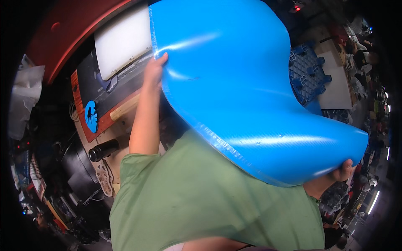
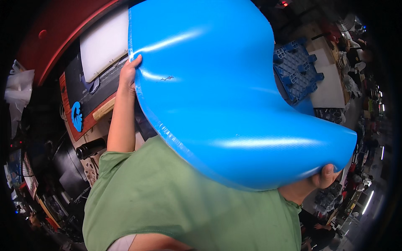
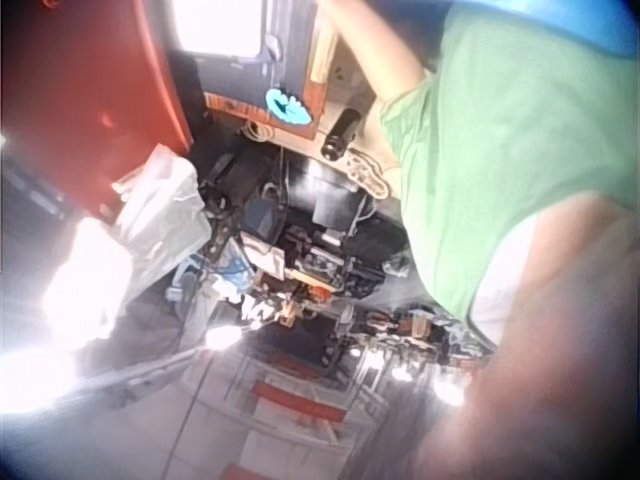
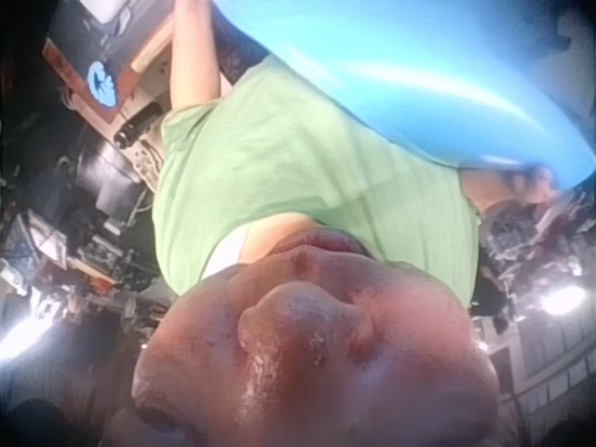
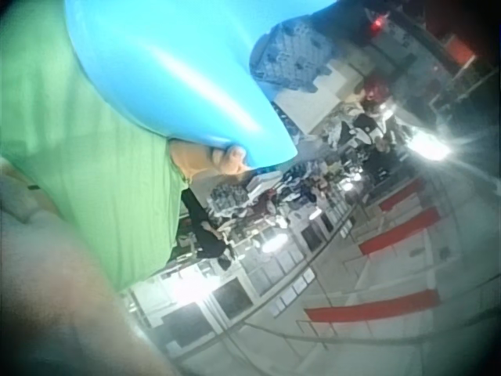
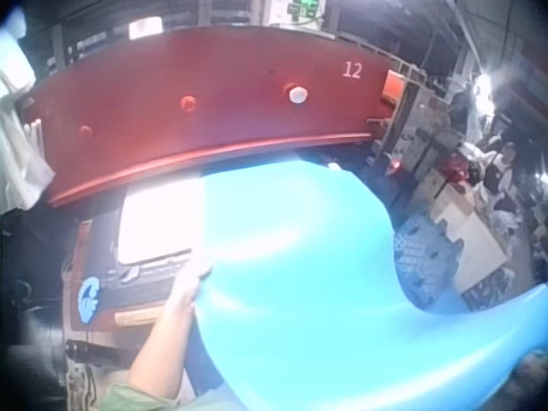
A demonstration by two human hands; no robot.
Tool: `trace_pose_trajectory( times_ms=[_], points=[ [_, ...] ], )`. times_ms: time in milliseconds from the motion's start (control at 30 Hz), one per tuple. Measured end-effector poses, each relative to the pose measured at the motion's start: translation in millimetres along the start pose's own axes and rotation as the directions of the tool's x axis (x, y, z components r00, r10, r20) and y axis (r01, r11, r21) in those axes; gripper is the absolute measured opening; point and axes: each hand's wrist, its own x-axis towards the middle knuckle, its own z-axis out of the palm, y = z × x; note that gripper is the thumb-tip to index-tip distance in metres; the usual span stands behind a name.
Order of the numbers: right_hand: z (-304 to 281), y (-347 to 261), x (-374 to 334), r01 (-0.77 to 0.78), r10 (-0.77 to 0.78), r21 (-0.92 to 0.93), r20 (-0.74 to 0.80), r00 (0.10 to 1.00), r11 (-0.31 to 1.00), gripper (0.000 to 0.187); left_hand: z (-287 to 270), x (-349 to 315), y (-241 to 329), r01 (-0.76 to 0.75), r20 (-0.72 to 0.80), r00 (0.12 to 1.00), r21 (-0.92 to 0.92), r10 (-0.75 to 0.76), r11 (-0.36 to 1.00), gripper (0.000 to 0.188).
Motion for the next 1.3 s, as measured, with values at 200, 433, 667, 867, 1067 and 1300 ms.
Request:
trace_pose_trajectory(
  times_ms=[200,433,667,867,1067,1300],
  points=[
    [20,11,-5,-0.006,0.007,0.012,-0.131,0.991,1.0,0.06,-8,-1,1,0.074,0.014,0.997,-0.047,-0.074,0.996,0.045],
    [97,-41,54,-0.212,0.31,-0.283,0.367,0.877,0.935,0.053,-36,39,-4,0.229,-0.136,0.963,-0.036,-0.232,0.973,0.045],
    [12,28,170,-0.513,-0.061,0.265,0.923,0.379,0.816,0.05,-58,55,2,0.206,-0.234,0.964,0.36,-0.126,0.91,0.031],
    [42,306,185,-0.708,0.705,0.045,-0.148,0.693,0.705,0.036,-42,49,12,0.11,-0.268,0.958,0.668,0.1,0.736,0.021],
    [95,454,145,-0.672,0.669,0.042,0.058,0.741,0.74,0.071,-22,35,7,0.135,-0.332,0.937,0.626,0.105,0.768,0.03],
    [126,389,168,-0.606,0.611,0.085,-0.138,0.779,0.791,0.117,26,-61,81,-0.051,-0.195,0.965,0.525,0.178,0.85,0.036]
  ],
)
